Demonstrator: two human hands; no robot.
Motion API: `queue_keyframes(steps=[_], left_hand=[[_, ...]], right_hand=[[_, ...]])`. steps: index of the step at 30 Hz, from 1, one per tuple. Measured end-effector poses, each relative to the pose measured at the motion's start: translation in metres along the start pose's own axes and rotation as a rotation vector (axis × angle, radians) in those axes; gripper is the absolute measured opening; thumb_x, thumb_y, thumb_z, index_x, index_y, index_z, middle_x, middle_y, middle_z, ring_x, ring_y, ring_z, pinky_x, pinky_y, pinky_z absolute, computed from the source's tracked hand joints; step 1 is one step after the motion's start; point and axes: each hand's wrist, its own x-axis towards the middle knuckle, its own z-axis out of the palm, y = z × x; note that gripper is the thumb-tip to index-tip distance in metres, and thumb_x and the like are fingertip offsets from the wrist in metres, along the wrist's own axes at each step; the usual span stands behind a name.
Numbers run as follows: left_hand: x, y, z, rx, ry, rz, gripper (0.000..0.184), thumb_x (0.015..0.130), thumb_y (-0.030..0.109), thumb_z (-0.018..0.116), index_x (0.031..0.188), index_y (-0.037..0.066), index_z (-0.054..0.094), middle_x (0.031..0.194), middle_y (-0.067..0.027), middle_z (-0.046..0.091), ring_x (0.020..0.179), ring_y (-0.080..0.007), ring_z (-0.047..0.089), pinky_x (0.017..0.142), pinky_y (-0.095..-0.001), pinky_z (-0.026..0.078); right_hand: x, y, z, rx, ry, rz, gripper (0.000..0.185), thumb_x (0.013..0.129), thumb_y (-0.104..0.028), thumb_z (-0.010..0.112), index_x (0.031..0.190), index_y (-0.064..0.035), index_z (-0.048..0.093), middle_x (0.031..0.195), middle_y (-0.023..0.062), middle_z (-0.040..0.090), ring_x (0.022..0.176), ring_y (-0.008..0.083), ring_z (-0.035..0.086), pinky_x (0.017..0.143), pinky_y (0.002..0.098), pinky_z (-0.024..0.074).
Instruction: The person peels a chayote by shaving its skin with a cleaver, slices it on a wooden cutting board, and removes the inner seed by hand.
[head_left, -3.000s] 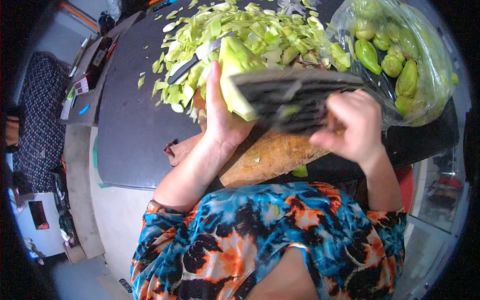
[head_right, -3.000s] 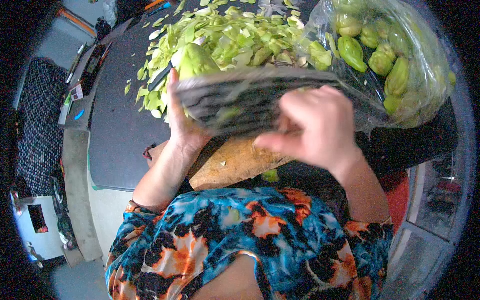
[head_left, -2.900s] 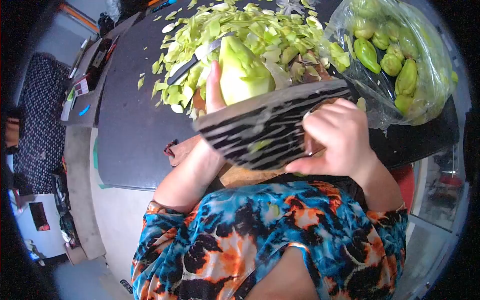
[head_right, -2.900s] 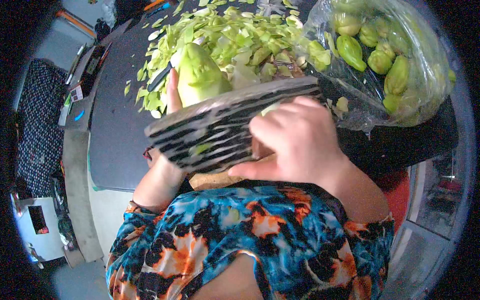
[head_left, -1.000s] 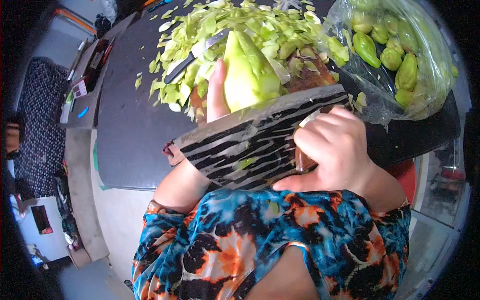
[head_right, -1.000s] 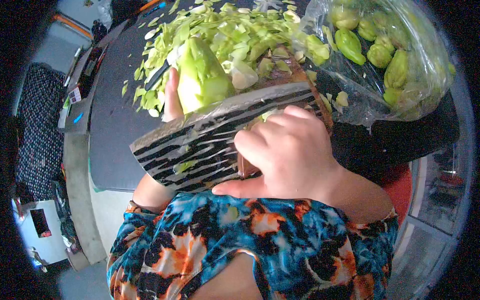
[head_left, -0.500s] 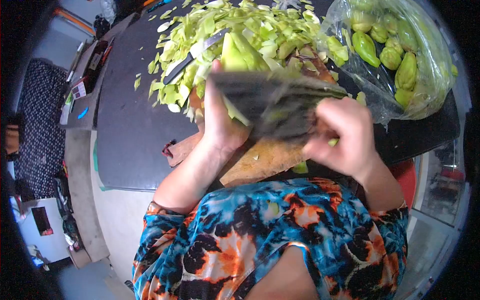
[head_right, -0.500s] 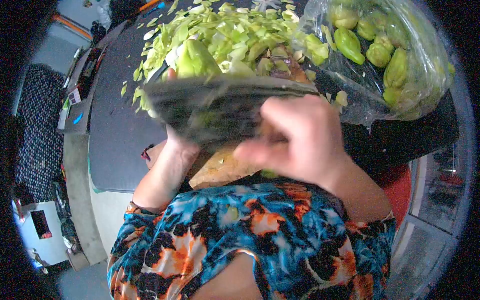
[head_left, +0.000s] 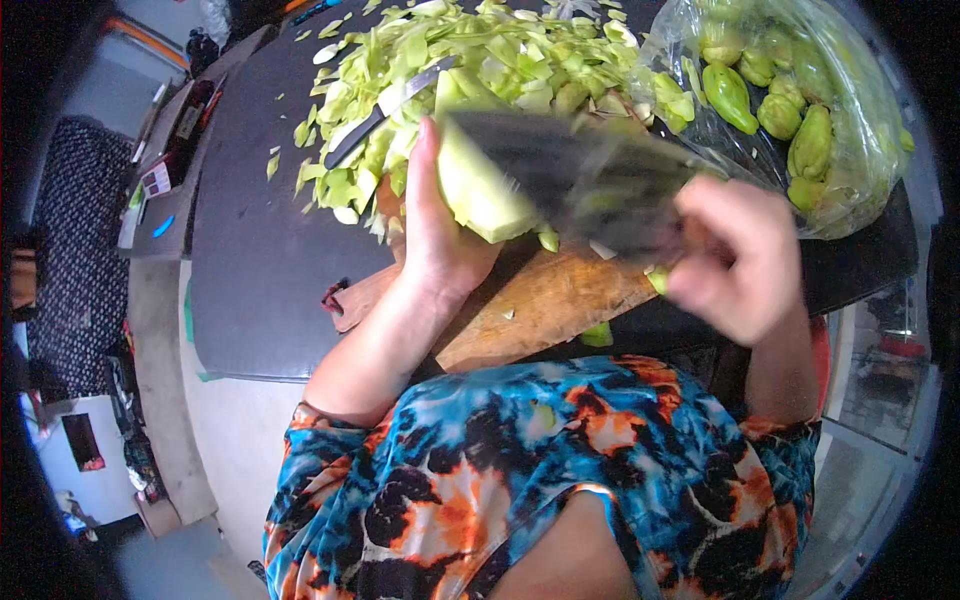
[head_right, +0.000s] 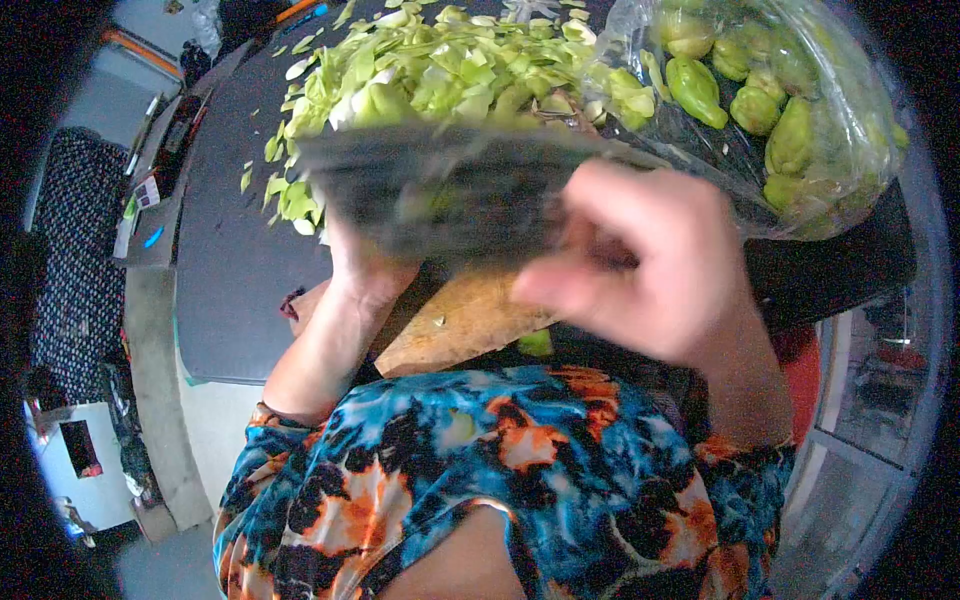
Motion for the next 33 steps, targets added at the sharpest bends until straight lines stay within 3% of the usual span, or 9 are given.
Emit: queue_keyframes(steps=[2,3,5,8,20,23,28,31,33], left_hand=[[0.006,0.005,-0.011,-0.275,-0.266,-0.118,0.073,0.088,0.067,0.038,0.134,0.010,0.045,0.130,-0.0183,0.052,0.116,-0.0363,0.052,0.102,-0.0520,0.039],[0.002,0.003,-0.008,-0.259,-0.304,-0.094,0.070,0.089,0.064,0.040,0.133,0.009,0.047,0.127,-0.0169,0.055,0.113,-0.0339,0.056,0.099,-0.0502,0.043],[-0.004,0.000,0.010,0.068,-0.021,0.145,0.064,0.088,0.061,0.046,0.125,0.009,0.052,0.114,-0.0095,0.061,0.099,-0.0242,0.061,0.087,-0.0395,0.051],[-0.006,-0.002,0.013,0.103,0.078,0.173,0.062,0.089,0.060,0.045,0.124,0.010,0.052,0.110,-0.0075,0.063,0.092,-0.0205,0.064,0.080,-0.0352,0.053],[-0.007,-0.001,0.016,0.155,0.054,0.186,0.063,0.089,0.061,0.046,0.125,0.010,0.052,0.110,-0.0070,0.062,0.092,-0.0195,0.063,0.080,-0.0346,0.053],[0.003,0.005,-0.006,-0.045,-0.189,0.059,0.066,0.087,0.062,0.047,0.127,0.010,0.050,0.116,-0.0092,0.060,0.101,-0.0228,0.060,0.089,-0.0384,0.049],[-0.006,0.001,0.009,0.061,0.078,0.067,0.069,0.085,0.064,0.049,0.130,0.012,0.048,0.124,-0.0113,0.055,0.112,-0.0276,0.054,0.099,-0.0460,0.041],[-0.001,-0.004,0.004,0.094,0.105,0.136,0.067,0.085,0.064,0.048,0.129,0.014,0.049,0.121,-0.0108,0.057,0.108,-0.0280,0.057,0.092,-0.0480,0.045],[0.000,-0.005,0.002,0.107,0.126,0.169,0.065,0.086,0.066,0.045,0.128,0.017,0.050,0.118,-0.0109,0.060,0.103,-0.0295,0.060,0.086,-0.0491,0.049]], right_hand=[[-0.003,-0.013,0.009,-0.201,-0.109,-0.172,0.055,0.070,-0.058,0.071,0.071,-0.0066,0.053,0.059,0.0050,0.050,0.052,0.0228,0.052,0.050,0.0316,0.0351],[-0.005,-0.019,0.017,-0.283,-0.131,-0.231,0.058,0.067,-0.061,0.072,0.071,-0.0056,0.053,0.061,0.0054,0.049,0.054,0.0259,0.051,0.052,0.0338,0.0348],[-0.009,-0.022,0.035,-0.303,-0.108,-0.265,0.058,0.068,-0.062,0.069,0.066,-0.0084,0.049,0.060,0.0042,0.049,0.053,0.0233,0.050,0.054,0.0340,0.0349],[-0.010,-0.024,0.045,-0.322,-0.115,-0.303,0.057,0.067,-0.062,0.069,0.066,-0.0093,0.049,0.060,0.0038,0.048,0.054,0.0227,0.050,0.054,0.0336,0.0355],[-0.009,-0.022,0.045,-0.369,-0.092,-0.301,0.056,0.067,-0.061,0.070,0.067,-0.0082,0.051,0.062,0.0041,0.051,0.056,0.0228,0.051,0.055,0.0337,0.0363],[-0.008,-0.014,0.045,-0.421,-0.036,-0.276,0.050,0.073,-0.059,0.066,0.067,-0.0111,0.051,0.061,0.0034,0.051,0.056,0.0214,0.053,0.056,0.0339,0.0391],[-0.007,0.006,0.038,-0.482,0.016,-0.226,0.054,0.068,-0.058,0.071,0.071,-0.0077,0.053,0.062,0.0059,0.049,0.057,0.0253,0.052,0.055,0.0344,0.0370],[-0.003,0.025,0.030,-0.527,0.053,-0.032,0.050,0.074,-0.057,0.068,0.064,-0.0115,0.050,0.056,0.0033,0.054,0.054,0.0236,0.057,0.053,0.0365,0.0419],[0.004,0.044,0.021,-0.553,0.067,0.286,0.050,0.077,-0.053,0.068,0.063,-0.0085,0.051,0.055,0.0055,0.056,0.052,0.0257,0.057,0.050,0.0373,0.0425]])
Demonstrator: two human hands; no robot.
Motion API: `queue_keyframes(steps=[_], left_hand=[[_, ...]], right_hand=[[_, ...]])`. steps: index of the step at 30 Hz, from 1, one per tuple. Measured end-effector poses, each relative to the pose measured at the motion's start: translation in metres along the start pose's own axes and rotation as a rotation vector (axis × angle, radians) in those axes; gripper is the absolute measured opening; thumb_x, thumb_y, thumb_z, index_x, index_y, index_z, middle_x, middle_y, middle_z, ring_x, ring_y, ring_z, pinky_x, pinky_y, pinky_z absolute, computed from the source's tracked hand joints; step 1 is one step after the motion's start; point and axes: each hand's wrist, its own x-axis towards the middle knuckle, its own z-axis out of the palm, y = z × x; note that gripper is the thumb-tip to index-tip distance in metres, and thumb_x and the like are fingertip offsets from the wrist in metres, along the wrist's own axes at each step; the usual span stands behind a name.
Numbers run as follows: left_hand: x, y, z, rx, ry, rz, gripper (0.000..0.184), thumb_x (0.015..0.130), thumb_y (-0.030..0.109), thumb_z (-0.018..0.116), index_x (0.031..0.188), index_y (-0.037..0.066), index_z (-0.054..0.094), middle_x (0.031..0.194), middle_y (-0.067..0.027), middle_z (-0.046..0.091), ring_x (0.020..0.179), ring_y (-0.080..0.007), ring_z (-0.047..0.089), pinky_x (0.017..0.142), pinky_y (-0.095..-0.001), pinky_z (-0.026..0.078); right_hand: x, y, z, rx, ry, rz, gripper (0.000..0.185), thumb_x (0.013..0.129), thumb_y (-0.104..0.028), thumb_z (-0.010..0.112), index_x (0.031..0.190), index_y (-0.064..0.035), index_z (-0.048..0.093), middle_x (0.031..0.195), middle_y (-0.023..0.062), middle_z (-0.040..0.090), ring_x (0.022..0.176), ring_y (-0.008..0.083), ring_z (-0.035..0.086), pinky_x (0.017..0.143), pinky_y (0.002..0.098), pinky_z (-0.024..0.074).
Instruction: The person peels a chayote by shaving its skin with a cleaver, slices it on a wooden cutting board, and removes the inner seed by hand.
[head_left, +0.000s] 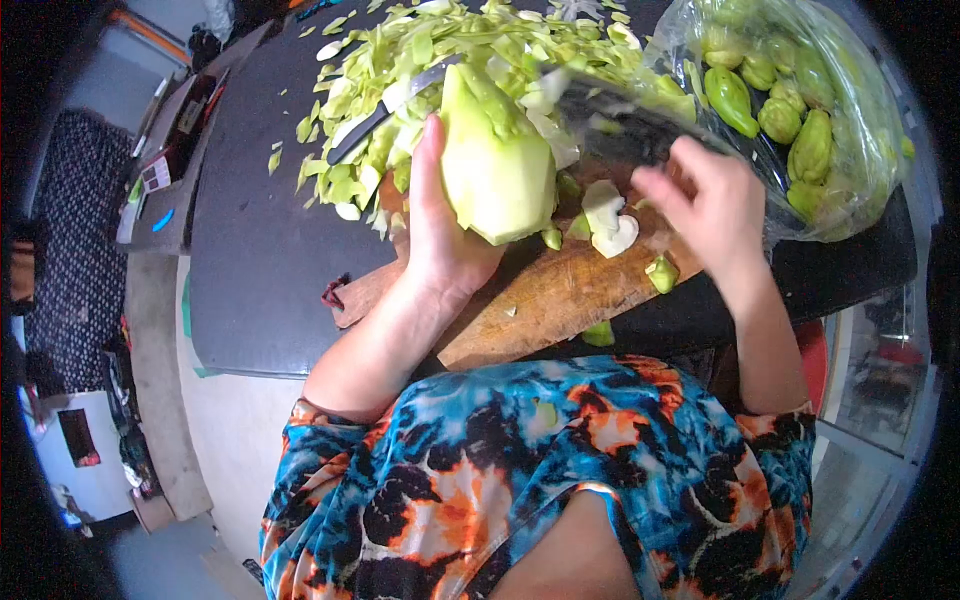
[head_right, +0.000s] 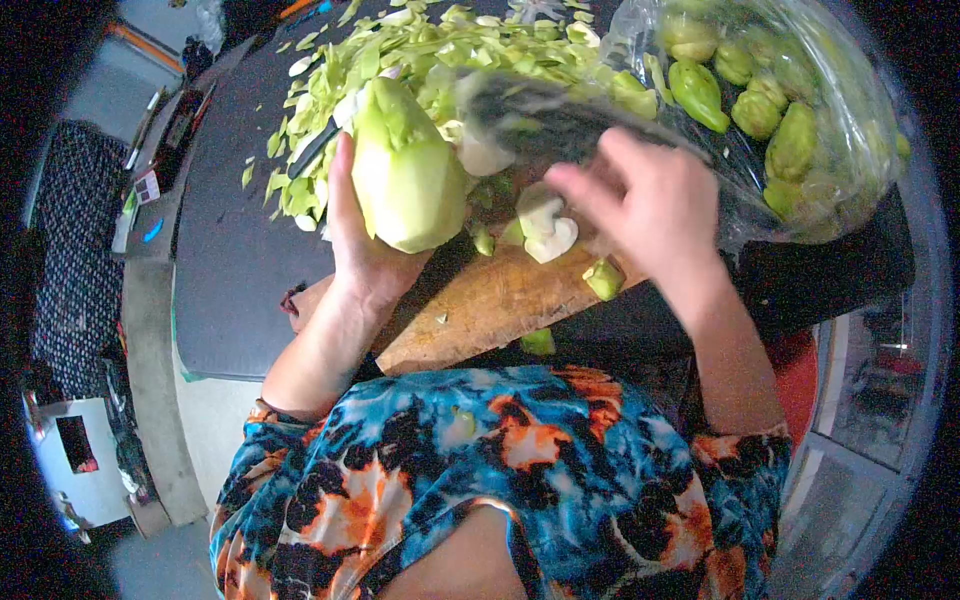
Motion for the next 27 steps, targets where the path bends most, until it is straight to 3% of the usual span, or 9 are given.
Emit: queue_keyframes(steps=[3,7,11,12,15,20,21,24,27], left_hand=[[-0.003,0.003,0.001,0.016,-0.064,0.007,0.063,0.086,0.067,0.044,0.127,0.018,0.051,0.116,-0.0090,0.061,0.102,-0.0272,0.061,0.083,-0.0467,0.050],[0.000,0.003,-0.001,0.068,-0.095,0.039,0.064,0.086,0.067,0.043,0.124,0.017,0.053,0.116,-0.0114,0.061,0.104,-0.0293,0.060,0.087,-0.0464,0.049],[-0.002,0.007,-0.003,-0.037,-0.231,-0.182,0.089,0.085,0.072,0.035,0.130,-0.004,0.046,0.127,-0.0181,0.054,0.109,-0.0315,0.057,0.097,-0.0457,0.044],[-0.001,0.010,-0.009,-0.317,-0.541,-0.379,0.089,0.084,0.072,0.037,0.134,-0.001,0.043,0.131,-0.0183,0.051,0.113,-0.0305,0.054,0.099,-0.0446,0.042],[0.001,0.011,-0.007,-0.432,-0.526,-0.274,0.081,0.084,0.069,0.042,0.136,0.007,0.045,0.132,-0.0170,0.051,0.114,-0.0314,0.054,0.099,-0.0449,0.043],[-0.001,0.013,-0.012,-0.343,-0.426,-0.340,0.072,0.085,0.066,0.045,0.132,0.012,0.050,0.127,-0.0167,0.055,0.108,-0.0325,0.058,0.097,-0.0467,0.044],[0.000,0.005,-0.006,-0.080,-0.100,-0.129,0.070,0.085,0.067,0.044,0.128,0.011,0.053,0.126,-0.0168,0.056,0.108,-0.0323,0.058,0.097,-0.0471,0.045],[-0.005,0.005,0.012,-0.038,-0.026,0.030,0.066,0.086,0.064,0.046,0.126,0.012,0.052,0.119,-0.0138,0.059,0.105,-0.0301,0.059,0.094,-0.0466,0.047],[-0.005,0.003,0.002,0.048,-0.075,0.049,0.065,0.087,0.061,0.047,0.127,0.011,0.050,0.118,-0.0120,0.059,0.104,-0.0284,0.060,0.091,-0.0445,0.048]], right_hand=[[0.004,0.026,0.007,0.051,0.068,0.122,0.047,0.080,-0.048,0.068,0.066,-0.0055,0.052,0.057,0.0094,0.057,0.052,0.0286,0.058,0.047,0.0367,0.0420],[-0.008,0.001,-0.009,0.264,0.044,-0.161,0.050,0.074,-0.048,0.072,0.065,-0.0054,0.048,0.055,0.0099,0.054,0.052,0.0296,0.057,0.047,0.0371,0.0415],[-0.012,-0.031,-0.016,0.263,-0.004,-0.476,0.053,0.071,-0.057,0.070,0.066,-0.0088,0.048,0.057,0.0047,0.050,0.053,0.0260,0.054,0.053,0.0361,0.0396],[-0.013,-0.037,-0.015,0.249,-0.005,-0.522,0.057,0.071,-0.061,0.069,0.068,-0.0074,0.048,0.057,0.0038,0.048,0.053,0.0247,0.052,0.052,0.0347,0.0369],[-0.012,-0.046,-0.011,0.289,0.035,-0.581,0.058,0.066,-0.057,0.073,0.067,-0.0058,0.048,0.058,0.0048,0.048,0.053,0.0260,0.051,0.053,0.0347,0.0381],[-0.010,-0.045,-0.010,0.197,0.022,-0.549,0.057,0.068,-0.059,0.070,0.068,-0.0068,0.049,0.058,0.0052,0.048,0.054,0.0263,0.051,0.053,0.0348,0.0381],[-0.007,-0.041,-0.010,0.167,0.019,-0.536,0.056,0.069,-0.060,0.069,0.068,-0.0071,0.049,0.058,0.0052,0.048,0.054,0.0263,0.051,0.053,0.0348,0.0381],[-0.001,-0.019,-0.005,0.109,0.040,-0.409,0.052,0.075,-0.057,0.066,0.063,-0.0103,0.046,0.056,0.0052,0.053,0.054,0.0264,0.057,0.052,0.0371,0.0415],[0.013,0.016,0.008,0.012,0.114,-0.017,0.053,0.079,-0.053,0.066,0.064,-0.0072,0.046,0.055,0.0099,0.052,0.053,0.0296,0.056,0.048,0.0386,0.0406]])
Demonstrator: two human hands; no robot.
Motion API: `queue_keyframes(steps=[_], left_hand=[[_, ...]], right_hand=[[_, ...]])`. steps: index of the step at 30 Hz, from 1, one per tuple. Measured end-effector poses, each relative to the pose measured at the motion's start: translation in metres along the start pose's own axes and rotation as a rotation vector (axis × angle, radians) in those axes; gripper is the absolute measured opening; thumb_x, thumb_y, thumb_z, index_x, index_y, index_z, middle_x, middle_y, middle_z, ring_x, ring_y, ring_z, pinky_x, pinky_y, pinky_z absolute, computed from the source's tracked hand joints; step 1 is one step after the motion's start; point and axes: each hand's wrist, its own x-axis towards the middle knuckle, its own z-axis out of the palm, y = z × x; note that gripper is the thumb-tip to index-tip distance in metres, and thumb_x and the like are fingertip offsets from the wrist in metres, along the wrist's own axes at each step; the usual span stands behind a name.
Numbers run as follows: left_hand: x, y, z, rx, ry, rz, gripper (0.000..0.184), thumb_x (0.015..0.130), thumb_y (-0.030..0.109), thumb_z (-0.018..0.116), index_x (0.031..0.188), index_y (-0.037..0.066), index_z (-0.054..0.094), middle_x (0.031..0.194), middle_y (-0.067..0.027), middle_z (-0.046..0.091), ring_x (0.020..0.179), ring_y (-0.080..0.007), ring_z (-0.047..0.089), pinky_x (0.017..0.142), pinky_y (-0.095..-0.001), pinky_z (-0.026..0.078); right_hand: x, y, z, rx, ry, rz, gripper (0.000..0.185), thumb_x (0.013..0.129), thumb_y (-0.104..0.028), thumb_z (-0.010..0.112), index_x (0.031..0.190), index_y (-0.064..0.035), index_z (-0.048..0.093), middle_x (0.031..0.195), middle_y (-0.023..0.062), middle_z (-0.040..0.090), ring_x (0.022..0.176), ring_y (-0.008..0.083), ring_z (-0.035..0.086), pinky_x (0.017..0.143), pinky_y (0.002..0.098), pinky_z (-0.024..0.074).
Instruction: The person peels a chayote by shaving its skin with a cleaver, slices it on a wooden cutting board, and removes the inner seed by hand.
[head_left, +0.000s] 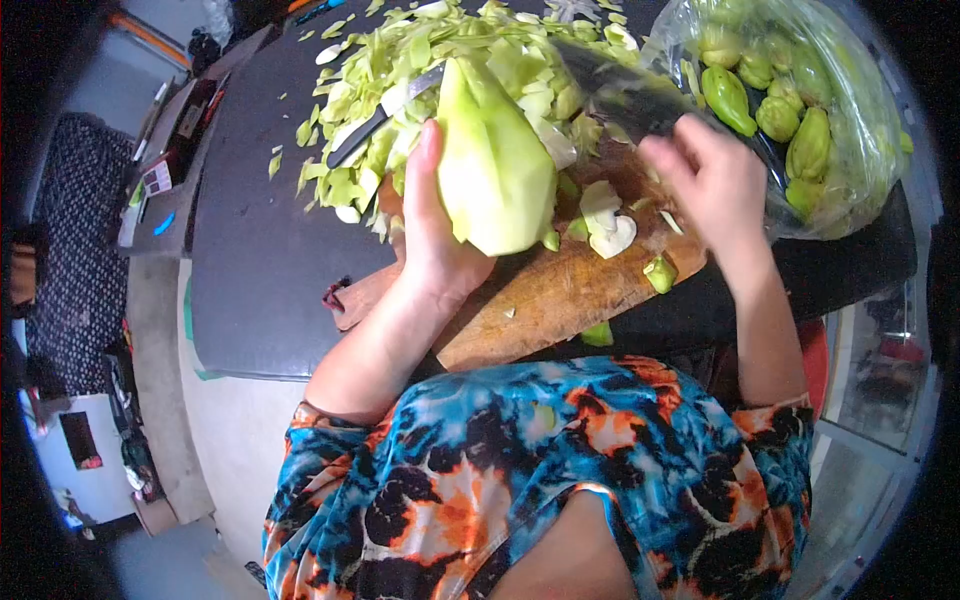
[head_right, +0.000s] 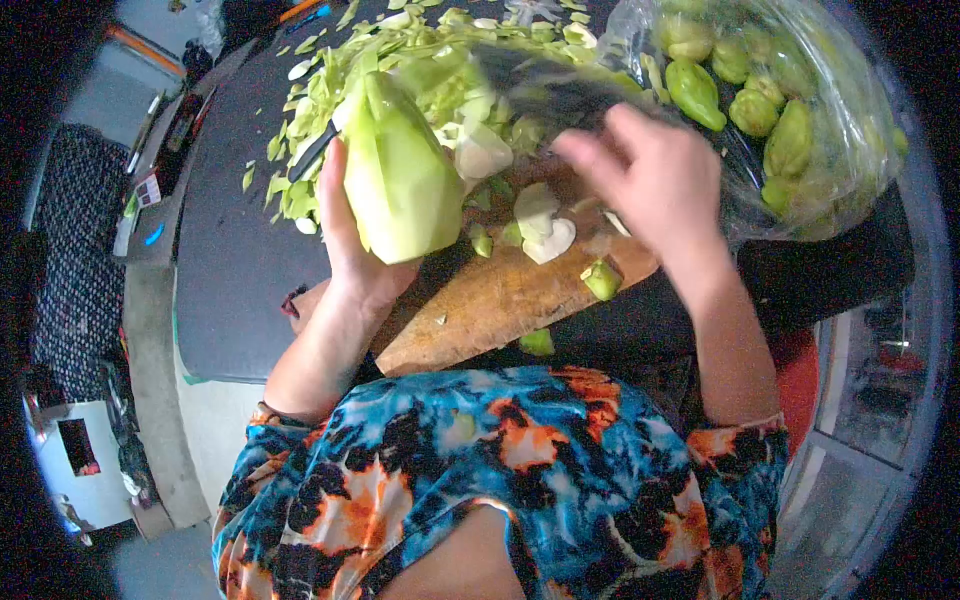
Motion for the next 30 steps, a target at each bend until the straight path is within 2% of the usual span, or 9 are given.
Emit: queue_keyframes(steps=[4,9,11,13,15,22,25,26,30], left_hand=[[0.003,0.000,0.001,0.013,-0.016,0.029,0.064,0.088,0.060,0.046,0.127,0.010,0.049,0.116,-0.0124,0.060,0.103,-0.0288,0.061,0.091,-0.0444,0.048],[0.004,-0.004,0.000,0.035,-0.003,0.013,0.068,0.088,0.062,0.044,0.133,0.010,0.045,0.128,-0.0153,0.054,0.116,-0.0322,0.053,0.100,-0.0492,0.042],[0.001,-0.001,-0.001,-0.052,-0.008,-0.203,0.077,0.085,0.069,0.041,0.135,0.011,0.045,0.133,-0.0167,0.051,0.118,-0.0331,0.051,0.102,-0.0508,0.040],[0.011,0.003,-0.018,-0.514,-0.407,-0.402,0.075,0.087,0.068,0.041,0.135,0.011,0.046,0.129,-0.0167,0.054,0.114,-0.0318,0.055,0.099,-0.0477,0.043],[0.014,0.000,-0.023,-0.597,-0.488,-0.401,0.075,0.085,0.064,0.050,0.137,0.011,0.043,0.132,-0.0161,0.051,0.116,-0.0308,0.052,0.102,-0.0451,0.040],[0.017,-0.004,-0.017,-0.453,-0.518,-0.225,0.067,0.092,0.059,0.039,0.139,0.011,0.041,0.131,-0.0146,0.053,0.117,-0.0279,0.054,0.100,-0.0424,0.044],[0.008,-0.001,-0.010,-0.345,-0.386,-0.213,0.067,0.092,0.059,0.039,0.139,0.011,0.041,0.131,-0.0150,0.053,0.117,-0.0279,0.055,0.100,-0.0421,0.044],[0.000,-0.004,0.002,-0.013,-0.152,-0.068,0.071,0.087,0.059,0.052,0.136,0.009,0.042,0.127,-0.0148,0.055,0.113,-0.0297,0.055,0.100,-0.0445,0.043],[0.006,0.000,-0.006,-0.303,-0.302,-0.229,0.073,0.086,0.061,0.051,0.136,0.008,0.043,0.127,-0.0162,0.055,0.113,-0.0303,0.055,0.099,-0.0455,0.043]], right_hand=[[-0.003,0.019,-0.007,0.105,0.073,0.131,0.052,0.078,-0.052,0.068,0.065,-0.0062,0.047,0.055,0.0104,0.052,0.052,0.0308,0.056,0.047,0.0389,0.0405],[-0.011,-0.029,-0.024,0.234,-0.027,-0.327,0.052,0.072,-0.054,0.071,0.064,-0.0083,0.048,0.055,0.0072,0.053,0.053,0.0288,0.057,0.050,0.0389,0.0415],[-0.014,-0.048,-0.026,0.284,-0.121,-0.404,0.049,0.071,-0.054,0.071,0.065,-0.0107,0.049,0.056,0.0049,0.053,0.054,0.0266,0.057,0.054,0.0380,0.0421],[-0.016,-0.058,-0.020,0.284,-0.080,-0.505,0.055,0.070,-0.058,0.070,0.064,-0.0082,0.046,0.056,0.0043,0.047,0.051,0.0253,0.051,0.051,0.0345,0.0365],[-0.016,-0.062,-0.017,0.291,-0.061,-0.518,0.056,0.068,-0.058,0.071,0.065,-0.0076,0.046,0.057,0.0046,0.047,0.052,0.0268,0.051,0.052,0.0348,0.0366],[-0.018,-0.064,-0.027,0.266,-0.108,-0.542,0.058,0.067,-0.060,0.071,0.066,-0.0067,0.047,0.058,0.0055,0.047,0.053,0.0265,0.051,0.052,0.0350,0.0364],[-0.020,-0.067,-0.035,0.335,-0.114,-0.577,0.061,0.067,-0.062,0.069,0.066,-0.0057,0.048,0.059,0.0063,0.049,0.051,0.0258,0.050,0.052,0.0347,0.0351],[-0.020,-0.069,-0.040,0.315,-0.133,-0.583,0.061,0.068,-0.063,0.069,0.065,-0.0059,0.048,0.059,0.0060,0.048,0.051,0.0256,0.050,0.051,0.0347,0.0347],[-0.016,-0.066,-0.040,0.262,-0.102,-0.553,0.060,0.069,-0.063,0.068,0.064,-0.0070,0.047,0.057,0.0048,0.046,0.050,0.0251,0.049,0.051,0.0342,0.0337]])
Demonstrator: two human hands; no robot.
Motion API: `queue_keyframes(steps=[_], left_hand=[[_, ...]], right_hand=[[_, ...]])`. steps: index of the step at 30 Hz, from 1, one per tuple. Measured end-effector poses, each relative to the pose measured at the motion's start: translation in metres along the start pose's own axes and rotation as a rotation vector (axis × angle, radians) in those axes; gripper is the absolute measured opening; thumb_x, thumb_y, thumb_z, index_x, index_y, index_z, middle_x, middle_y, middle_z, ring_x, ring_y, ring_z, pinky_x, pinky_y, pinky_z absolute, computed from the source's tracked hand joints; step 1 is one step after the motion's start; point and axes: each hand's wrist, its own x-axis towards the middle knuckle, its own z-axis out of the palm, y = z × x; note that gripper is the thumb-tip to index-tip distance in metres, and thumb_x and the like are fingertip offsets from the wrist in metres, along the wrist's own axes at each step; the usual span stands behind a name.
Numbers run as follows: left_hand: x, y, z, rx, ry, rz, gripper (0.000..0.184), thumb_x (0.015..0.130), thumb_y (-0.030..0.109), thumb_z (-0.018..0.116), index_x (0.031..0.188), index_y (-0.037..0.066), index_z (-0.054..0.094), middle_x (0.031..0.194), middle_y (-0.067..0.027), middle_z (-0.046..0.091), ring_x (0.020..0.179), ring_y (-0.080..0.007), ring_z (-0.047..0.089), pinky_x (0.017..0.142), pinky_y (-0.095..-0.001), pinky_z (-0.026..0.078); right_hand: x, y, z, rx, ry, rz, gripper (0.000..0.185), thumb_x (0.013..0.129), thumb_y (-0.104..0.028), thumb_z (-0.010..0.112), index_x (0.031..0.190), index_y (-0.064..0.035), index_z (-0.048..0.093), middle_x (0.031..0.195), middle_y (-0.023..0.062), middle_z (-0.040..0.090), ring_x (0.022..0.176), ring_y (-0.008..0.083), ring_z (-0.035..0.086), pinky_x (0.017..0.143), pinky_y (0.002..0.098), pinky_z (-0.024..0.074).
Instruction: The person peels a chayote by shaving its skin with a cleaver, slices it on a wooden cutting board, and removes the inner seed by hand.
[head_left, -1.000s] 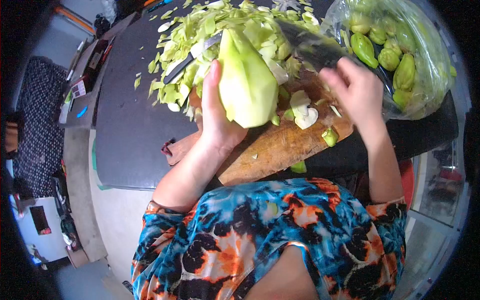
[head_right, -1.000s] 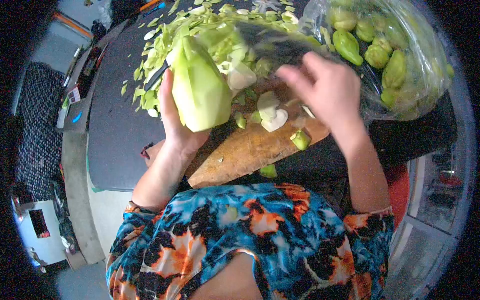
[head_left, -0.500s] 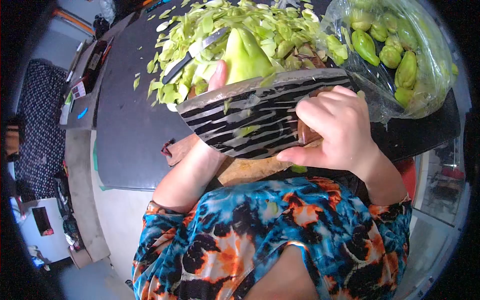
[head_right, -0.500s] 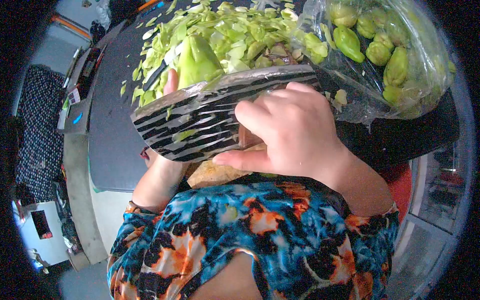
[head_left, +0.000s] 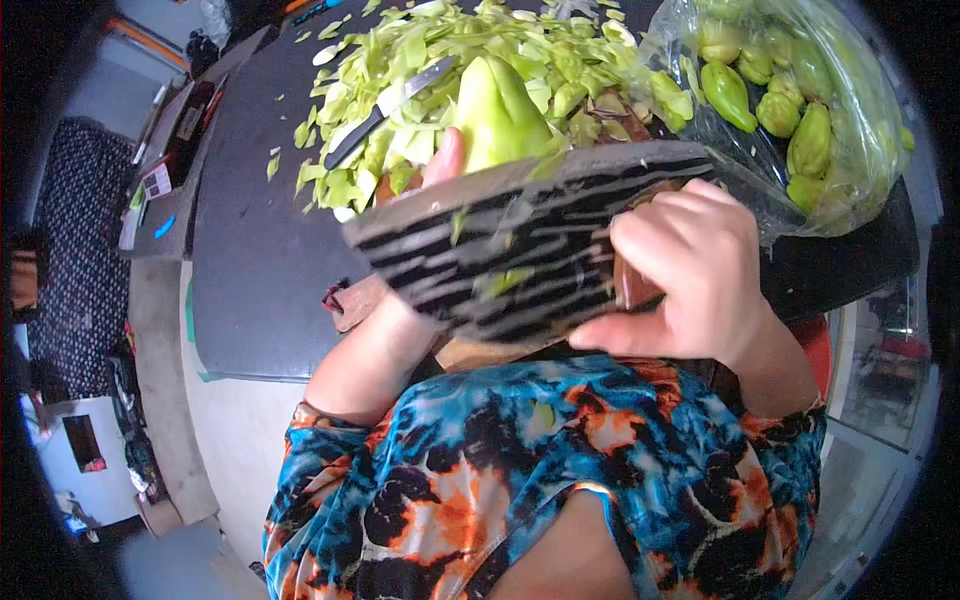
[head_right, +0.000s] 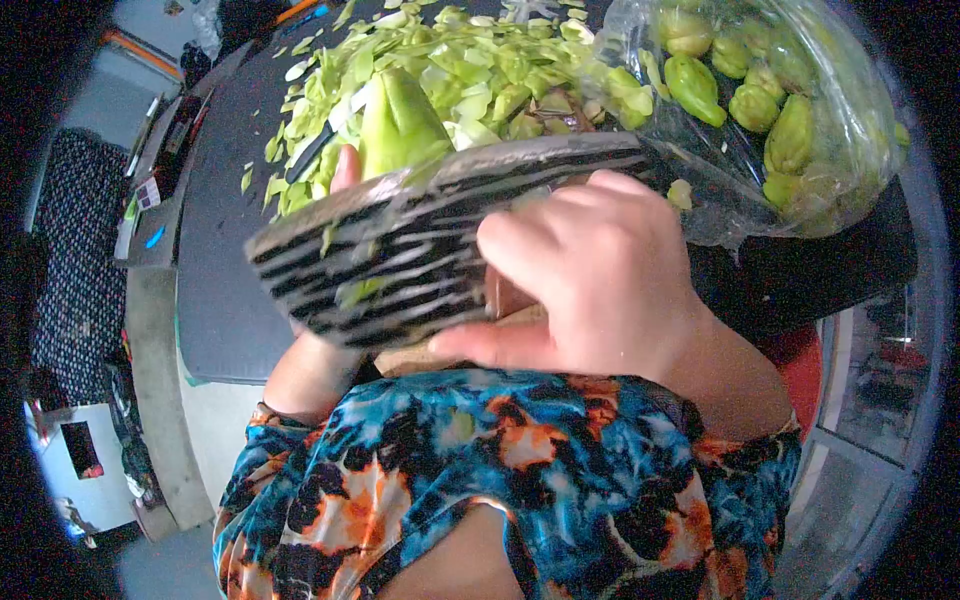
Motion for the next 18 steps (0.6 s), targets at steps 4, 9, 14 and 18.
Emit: queue_keyframes(steps=[4,9,14,18], left_hand=[[0.002,0.000,-0.006,-0.224,-0.138,-0.126,0.076,0.085,0.063,0.050,0.136,0.008,0.043,0.127,-0.0175,0.054,0.113,-0.0308,0.055,0.099,-0.0465,0.043],[-0.006,0.001,-0.010,-0.198,-0.090,-0.163,0.078,0.085,0.066,0.048,0.135,0.007,0.043,0.128,-0.0187,0.053,0.114,-0.0319,0.054,0.100,-0.0481,0.043],[-0.006,-0.008,0.009,0.252,0.131,0.153,0.062,0.092,0.056,0.043,0.132,0.009,0.045,0.128,-0.0157,0.053,0.114,-0.0307,0.055,0.098,-0.0479,0.044],[-0.001,-0.004,0.002,0.260,0.215,0.139,0.057,0.090,0.053,0.050,0.127,0.009,0.048,0.113,-0.0116,0.060,0.100,-0.0263,0.062,0.085,-0.0435,0.053]], right_hand=[[-0.001,0.004,0.006,-0.017,0.031,0.018,0.058,0.070,-0.062,0.068,0.065,-0.0076,0.047,0.056,0.0043,0.045,0.051,0.0253,0.050,0.051,0.0347,0.0344],[-0.001,0.009,0.013,-0.042,0.043,0.021,0.056,0.071,-0.060,0.068,0.065,-0.0077,0.047,0.057,0.0043,0.047,0.052,0.0260,0.051,0.052,0.0349,0.0356],[-0.001,0.035,0.011,-0.212,0.052,0.164,0.051,0.075,-0.057,0.066,0.065,-0.0107,0.048,0.054,0.0043,0.053,0.053,0.0263,0.057,0.052,0.0376,0.0419],[-0.009,0.059,0.022,-0.329,0.142,0.210,0.049,0.076,-0.054,0.067,0.064,-0.0102,0.049,0.055,0.0050,0.054,0.052,0.0273,0.057,0.049,0.0376,0.0424]])
